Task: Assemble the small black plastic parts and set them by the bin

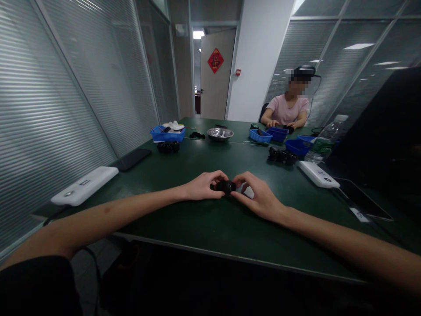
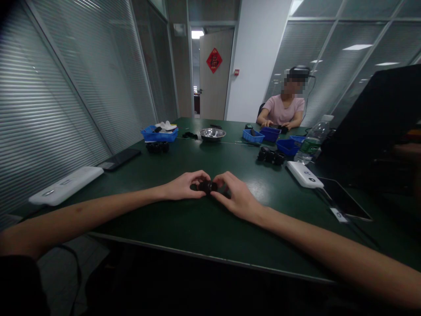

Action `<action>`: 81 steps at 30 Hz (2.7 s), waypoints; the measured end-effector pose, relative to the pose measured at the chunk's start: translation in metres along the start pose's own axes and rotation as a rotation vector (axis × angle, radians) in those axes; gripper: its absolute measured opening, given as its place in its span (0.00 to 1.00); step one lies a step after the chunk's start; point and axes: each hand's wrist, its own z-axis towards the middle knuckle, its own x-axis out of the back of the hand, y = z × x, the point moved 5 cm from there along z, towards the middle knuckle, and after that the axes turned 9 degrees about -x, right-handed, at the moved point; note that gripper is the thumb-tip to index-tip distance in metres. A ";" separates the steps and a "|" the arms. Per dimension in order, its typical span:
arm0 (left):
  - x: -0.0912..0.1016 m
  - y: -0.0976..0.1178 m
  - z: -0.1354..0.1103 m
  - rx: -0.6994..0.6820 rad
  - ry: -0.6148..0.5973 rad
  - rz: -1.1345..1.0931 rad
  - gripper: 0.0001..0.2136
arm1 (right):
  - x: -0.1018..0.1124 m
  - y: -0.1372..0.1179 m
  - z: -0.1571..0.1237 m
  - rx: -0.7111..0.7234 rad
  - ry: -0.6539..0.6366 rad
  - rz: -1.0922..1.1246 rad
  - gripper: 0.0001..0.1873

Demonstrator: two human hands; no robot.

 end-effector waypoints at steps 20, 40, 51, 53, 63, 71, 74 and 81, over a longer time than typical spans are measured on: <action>0.001 0.001 0.000 0.036 -0.008 0.148 0.21 | 0.002 -0.007 -0.001 0.052 0.027 -0.028 0.14; 0.001 -0.001 0.001 -0.003 -0.028 0.194 0.21 | -0.001 -0.005 -0.001 0.042 0.008 -0.032 0.13; 0.000 -0.001 0.000 -0.009 -0.035 0.180 0.24 | -0.001 0.001 0.000 -0.007 -0.001 -0.053 0.13; 0.000 -0.001 0.000 -0.011 -0.038 0.181 0.24 | -0.001 -0.001 0.000 0.020 -0.005 -0.048 0.12; 0.001 0.001 -0.001 0.017 -0.026 0.142 0.21 | -0.001 0.001 0.000 -0.041 0.012 -0.064 0.14; 0.001 0.000 -0.001 0.025 -0.031 0.140 0.23 | -0.001 -0.001 0.000 0.021 0.004 -0.085 0.12; 0.001 0.001 -0.001 0.021 -0.023 0.153 0.23 | -0.002 -0.003 -0.001 0.047 -0.014 -0.077 0.13; 0.000 -0.001 0.001 -0.005 -0.012 0.166 0.21 | -0.001 -0.012 -0.002 0.123 0.009 -0.109 0.15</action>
